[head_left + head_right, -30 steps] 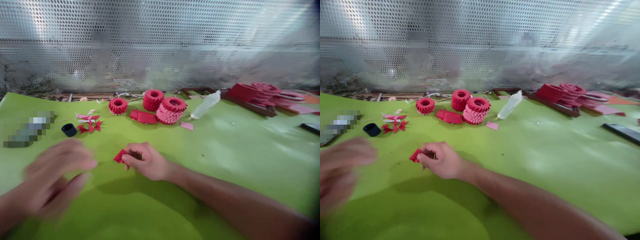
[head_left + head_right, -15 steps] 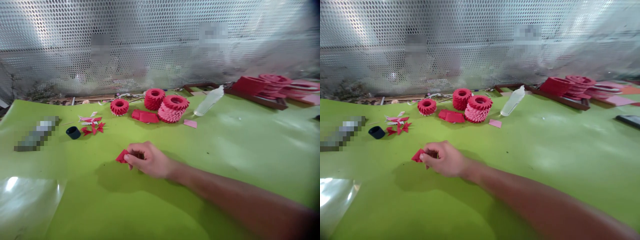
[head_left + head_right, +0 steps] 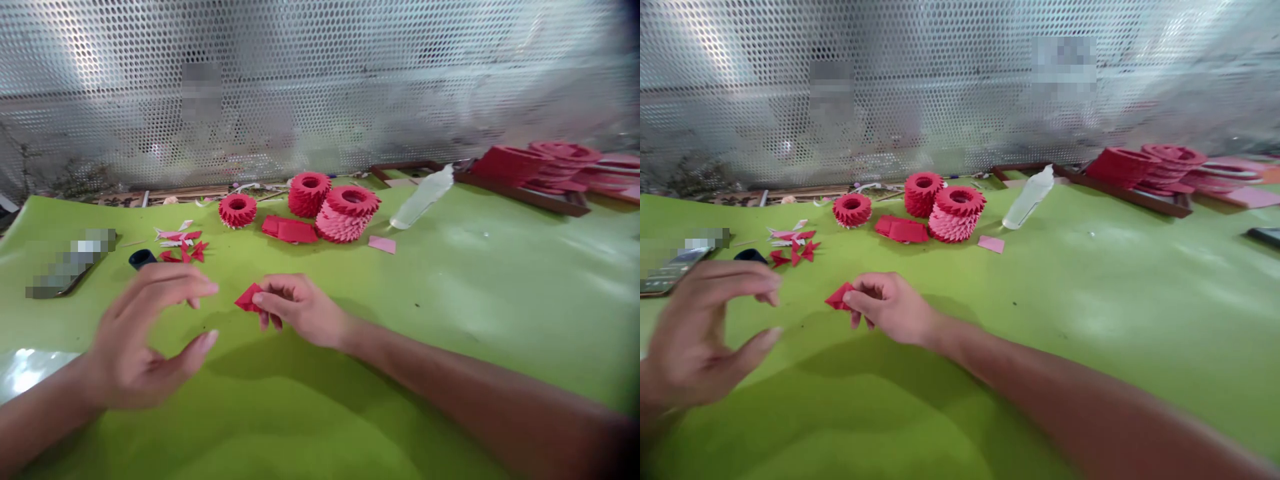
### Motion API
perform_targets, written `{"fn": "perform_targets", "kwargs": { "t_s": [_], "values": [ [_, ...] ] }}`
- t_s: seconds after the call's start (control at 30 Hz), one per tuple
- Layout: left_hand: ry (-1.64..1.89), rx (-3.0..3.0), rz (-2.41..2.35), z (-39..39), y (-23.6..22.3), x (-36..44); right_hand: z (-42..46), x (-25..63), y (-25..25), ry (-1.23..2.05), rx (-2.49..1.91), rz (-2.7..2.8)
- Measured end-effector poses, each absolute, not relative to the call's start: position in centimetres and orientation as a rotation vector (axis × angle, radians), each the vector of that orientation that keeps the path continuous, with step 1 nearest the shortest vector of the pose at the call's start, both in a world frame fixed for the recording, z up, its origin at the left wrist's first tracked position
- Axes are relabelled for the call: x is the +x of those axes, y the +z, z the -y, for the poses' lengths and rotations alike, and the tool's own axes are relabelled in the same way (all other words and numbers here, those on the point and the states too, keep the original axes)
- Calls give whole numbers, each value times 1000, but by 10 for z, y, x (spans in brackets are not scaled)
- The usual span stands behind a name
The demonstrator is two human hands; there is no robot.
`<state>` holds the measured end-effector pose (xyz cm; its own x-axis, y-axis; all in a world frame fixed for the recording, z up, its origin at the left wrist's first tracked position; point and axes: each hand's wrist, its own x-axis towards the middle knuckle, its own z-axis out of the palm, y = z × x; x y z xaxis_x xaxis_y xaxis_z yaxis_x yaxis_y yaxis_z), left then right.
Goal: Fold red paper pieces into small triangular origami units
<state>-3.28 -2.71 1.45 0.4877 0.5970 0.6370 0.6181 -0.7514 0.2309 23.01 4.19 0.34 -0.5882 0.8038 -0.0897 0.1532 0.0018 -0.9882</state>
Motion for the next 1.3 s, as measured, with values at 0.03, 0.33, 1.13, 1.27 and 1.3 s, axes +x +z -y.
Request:
{"fn": "perform_targets", "kwargs": {
  "t_s": [0.03, 0.33, 1.13, 1.27, 1.3],
  "values": [
    [-1128, -2690, 1056, 10, 20, -19, -43, 231, 3, 1643, -965, 1736],
    [-1053, -2719, 796, -18, 3, 5, -46, 231, 2, 1763, -937, 1747],
    [-1218, -2822, 914, -19, 3, 8, -43, 230, -1, 1673, -945, 1837],
    [-1383, -2888, 1115, -17, 2, 10, -41, 231, 0, 1560, -948, 1901],
    [-1429, -2900, 1165, -17, 1, 11, -40, 231, 0, 1531, -950, 1921]
  ]
}}
